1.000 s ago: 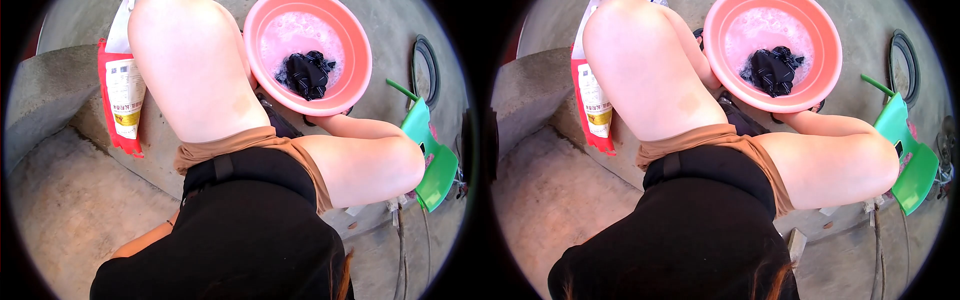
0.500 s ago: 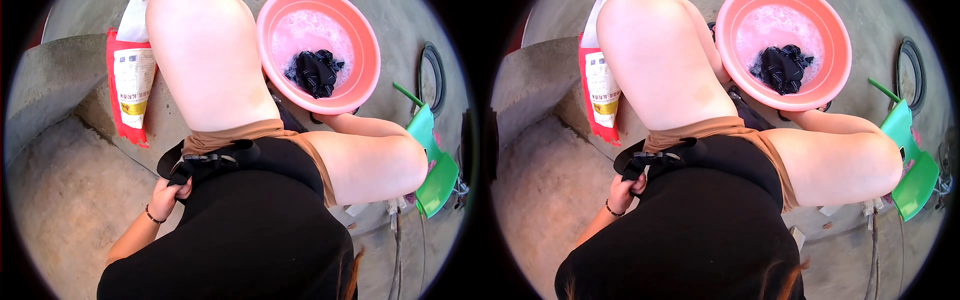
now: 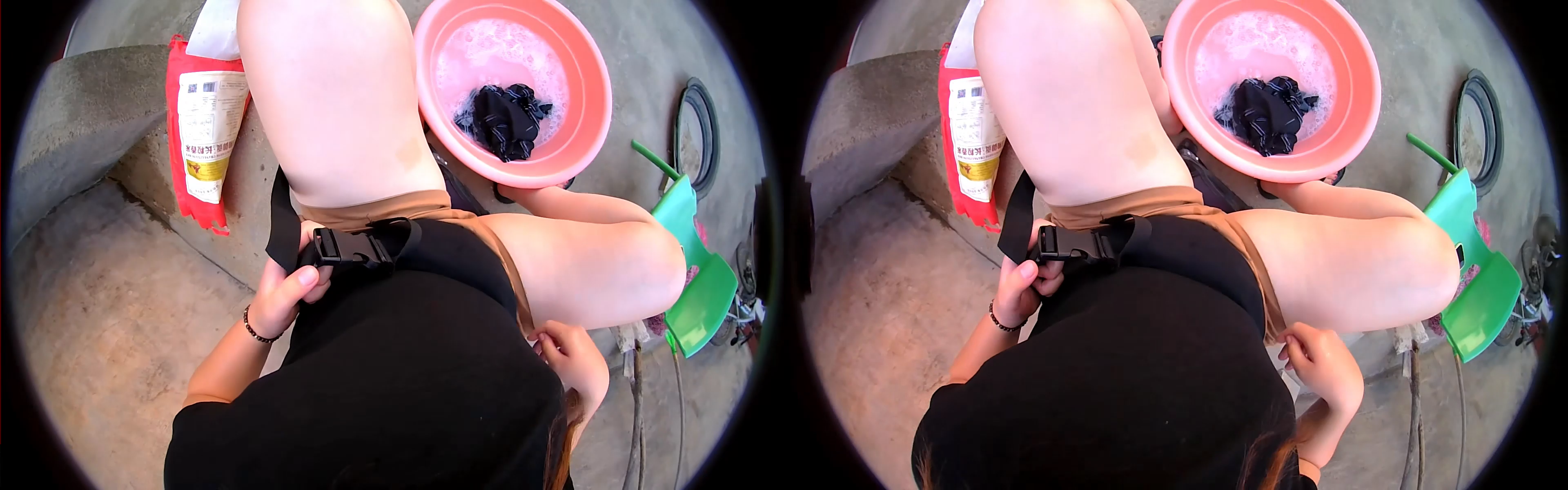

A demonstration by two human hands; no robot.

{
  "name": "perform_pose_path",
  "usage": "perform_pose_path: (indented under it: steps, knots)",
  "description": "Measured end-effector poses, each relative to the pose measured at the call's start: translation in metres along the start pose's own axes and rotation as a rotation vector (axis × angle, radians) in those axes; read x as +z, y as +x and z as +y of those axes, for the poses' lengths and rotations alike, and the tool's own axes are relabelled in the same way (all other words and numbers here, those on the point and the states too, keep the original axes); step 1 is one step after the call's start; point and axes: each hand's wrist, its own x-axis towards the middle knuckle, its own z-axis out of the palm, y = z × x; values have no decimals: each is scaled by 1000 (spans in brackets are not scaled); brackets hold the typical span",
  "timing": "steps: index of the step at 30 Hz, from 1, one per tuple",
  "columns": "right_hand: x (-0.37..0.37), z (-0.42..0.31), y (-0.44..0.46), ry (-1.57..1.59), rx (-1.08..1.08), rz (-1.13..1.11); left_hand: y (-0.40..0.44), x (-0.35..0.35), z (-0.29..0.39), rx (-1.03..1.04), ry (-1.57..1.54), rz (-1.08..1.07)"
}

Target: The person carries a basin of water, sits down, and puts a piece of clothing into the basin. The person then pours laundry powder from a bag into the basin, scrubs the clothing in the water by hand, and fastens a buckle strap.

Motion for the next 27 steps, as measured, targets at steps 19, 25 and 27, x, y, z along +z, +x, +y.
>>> perform_pose_path:
  steps: [19, 25, 27]
  knots:
    - [39, -165, 124, 77, -1265, -109, -1, 31, -8, -4, -2, 290]
    - [45, -157, 126, 142, -1292, -46, 2, 39, -11, -46, -40, 307]
    - [45, -156, 125, 144, -1272, -47, 2, 41, -12, -39, -39, 330]
